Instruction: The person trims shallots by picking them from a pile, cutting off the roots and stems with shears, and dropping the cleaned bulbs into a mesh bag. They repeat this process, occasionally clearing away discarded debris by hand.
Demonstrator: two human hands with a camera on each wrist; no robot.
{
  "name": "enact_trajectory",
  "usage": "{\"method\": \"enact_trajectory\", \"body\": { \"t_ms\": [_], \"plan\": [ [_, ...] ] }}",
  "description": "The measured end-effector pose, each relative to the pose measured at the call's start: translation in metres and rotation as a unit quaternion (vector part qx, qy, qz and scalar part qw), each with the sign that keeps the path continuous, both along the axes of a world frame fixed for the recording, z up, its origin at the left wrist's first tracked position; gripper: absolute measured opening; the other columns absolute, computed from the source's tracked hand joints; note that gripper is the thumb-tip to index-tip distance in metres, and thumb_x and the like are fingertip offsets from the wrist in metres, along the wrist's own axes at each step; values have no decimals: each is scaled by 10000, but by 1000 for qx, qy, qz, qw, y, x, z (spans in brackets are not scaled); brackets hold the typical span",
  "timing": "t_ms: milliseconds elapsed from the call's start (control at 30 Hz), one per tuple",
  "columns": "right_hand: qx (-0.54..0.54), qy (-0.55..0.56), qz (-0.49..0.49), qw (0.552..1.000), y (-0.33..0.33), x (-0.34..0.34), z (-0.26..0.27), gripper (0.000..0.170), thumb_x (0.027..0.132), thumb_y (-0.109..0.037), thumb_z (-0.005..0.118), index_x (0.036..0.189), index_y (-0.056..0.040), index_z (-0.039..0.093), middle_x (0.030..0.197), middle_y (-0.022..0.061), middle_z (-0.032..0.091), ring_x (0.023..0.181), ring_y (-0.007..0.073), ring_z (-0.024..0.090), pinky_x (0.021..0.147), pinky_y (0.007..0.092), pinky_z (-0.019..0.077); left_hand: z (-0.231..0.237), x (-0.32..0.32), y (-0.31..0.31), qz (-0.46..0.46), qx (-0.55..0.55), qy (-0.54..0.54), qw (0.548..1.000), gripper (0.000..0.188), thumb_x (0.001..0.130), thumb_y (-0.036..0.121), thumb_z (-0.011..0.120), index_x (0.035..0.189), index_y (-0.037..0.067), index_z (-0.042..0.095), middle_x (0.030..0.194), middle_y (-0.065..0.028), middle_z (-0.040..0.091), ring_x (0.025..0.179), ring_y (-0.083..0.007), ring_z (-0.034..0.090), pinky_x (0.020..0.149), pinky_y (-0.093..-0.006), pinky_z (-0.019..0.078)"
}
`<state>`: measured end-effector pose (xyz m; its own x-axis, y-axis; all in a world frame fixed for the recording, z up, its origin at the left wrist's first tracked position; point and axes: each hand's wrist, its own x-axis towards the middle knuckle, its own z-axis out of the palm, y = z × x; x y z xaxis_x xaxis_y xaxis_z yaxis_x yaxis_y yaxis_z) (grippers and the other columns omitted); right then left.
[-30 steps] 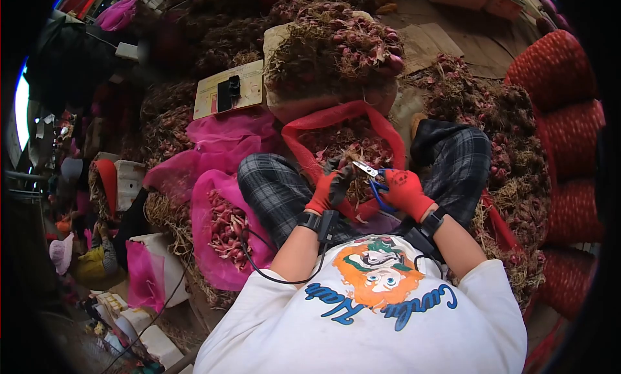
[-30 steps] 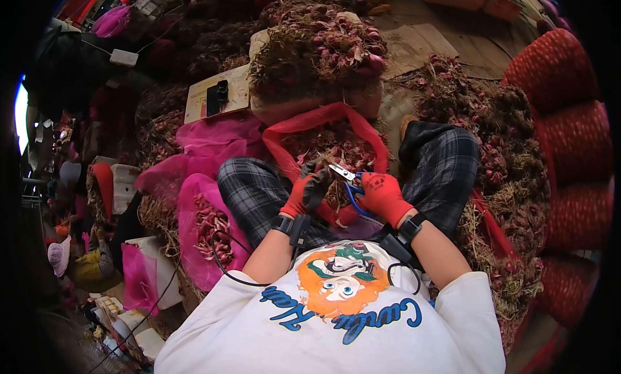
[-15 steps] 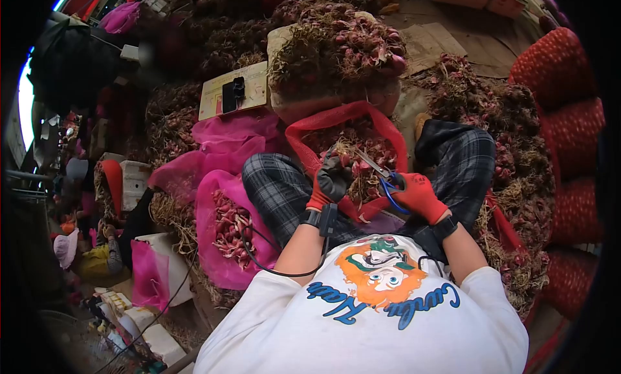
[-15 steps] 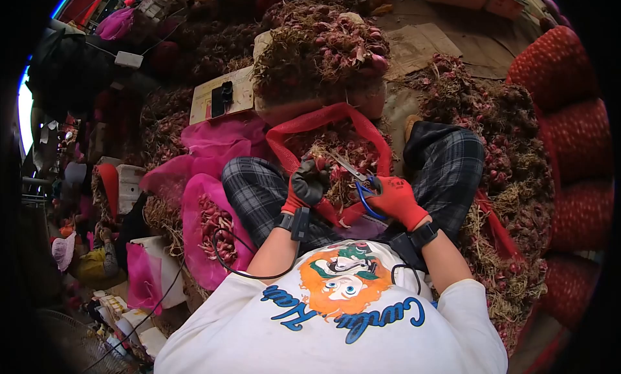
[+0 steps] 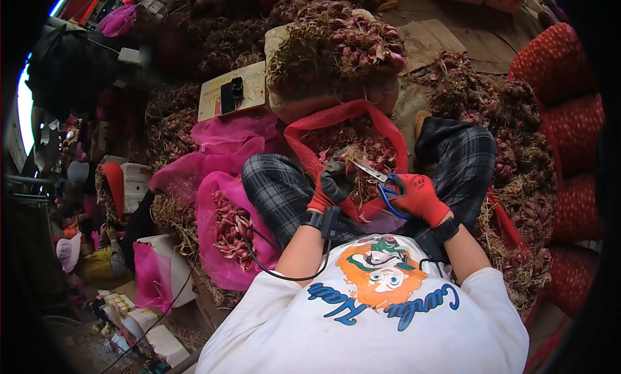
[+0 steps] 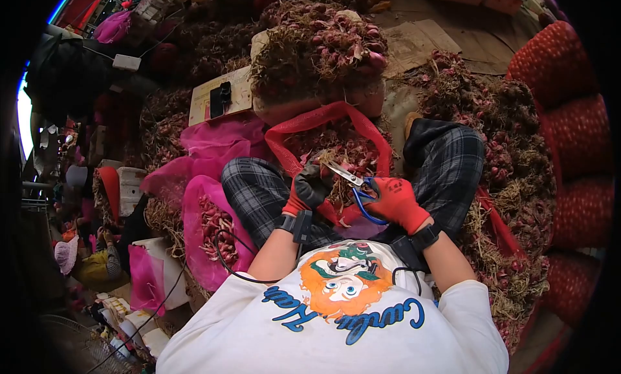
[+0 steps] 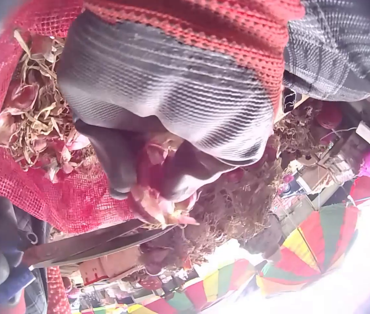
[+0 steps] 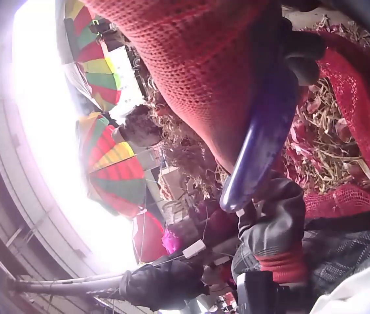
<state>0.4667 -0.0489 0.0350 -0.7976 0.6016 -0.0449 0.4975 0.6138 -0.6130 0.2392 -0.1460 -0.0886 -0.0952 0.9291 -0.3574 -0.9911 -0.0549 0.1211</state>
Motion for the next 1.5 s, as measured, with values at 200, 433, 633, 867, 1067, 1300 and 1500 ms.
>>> {"method": "enact_trajectory", "body": {
  "t_ms": [200,433,633,867,1067,1300,1500],
  "plan": [
    [33,-33,4,999,2,-2,-1,420,707,-454,645,871,-72,587,784,131,618,760,301,620,674,392,478,-2,1,-3,-27,65,31,997,140,867,146,530,996,104,567,953,-32,629,890,-172,607,798,-364,488],
    [54,-50,-1,997,-5,-20,-29,436,731,-466,619,879,-57,584,798,134,624,757,294,624,660,385,488,27,14,3,51,17,0,999,136,903,222,555,981,114,580,926,-8,622,748,-128,568,748,-270,482],
    [30,-107,-14,994,-13,-32,-20,546,756,-519,587,920,0,548,846,174,605,797,315,619,718,387,482,-4,4,-4,-58,43,630,773,166,870,98,550,1035,81,532,990,-14,574,933,-149,545,769,-259,452],
    [54,-118,15,991,-7,-27,-20,576,754,-526,583,951,12,522,914,197,590,849,314,610,729,391,480,61,2,-2,-92,66,804,584,188,865,20,507,1048,65,502,952,-17,535,861,-136,534,734,-258,436],
    [49,-130,40,989,-6,-22,-29,484,743,-466,616,890,-14,521,844,180,609,788,313,623,696,388,484,46,0,1,-138,4,311,940,224,904,107,523,1124,95,484,883,17,516,754,-90,515,643,-205,430],
    [41,-180,13,983,2,-23,-38,412,737,-437,640,883,-61,555,806,139,629,774,315,624,686,405,477,27,-1,-1,-126,-46,313,940,297,903,90,523,1189,95,443,940,3,489,831,-115,537,717,-241,470],
    [-83,-76,-76,991,4,-19,-46,500,760,-500,613,988,-56,588,860,149,648,808,338,626,708,425,478,36,8,8,29,-56,391,918,456,893,-2,505,1317,116,384,1082,-17,460,904,-141,548,802,-270,491]
  ]
}}
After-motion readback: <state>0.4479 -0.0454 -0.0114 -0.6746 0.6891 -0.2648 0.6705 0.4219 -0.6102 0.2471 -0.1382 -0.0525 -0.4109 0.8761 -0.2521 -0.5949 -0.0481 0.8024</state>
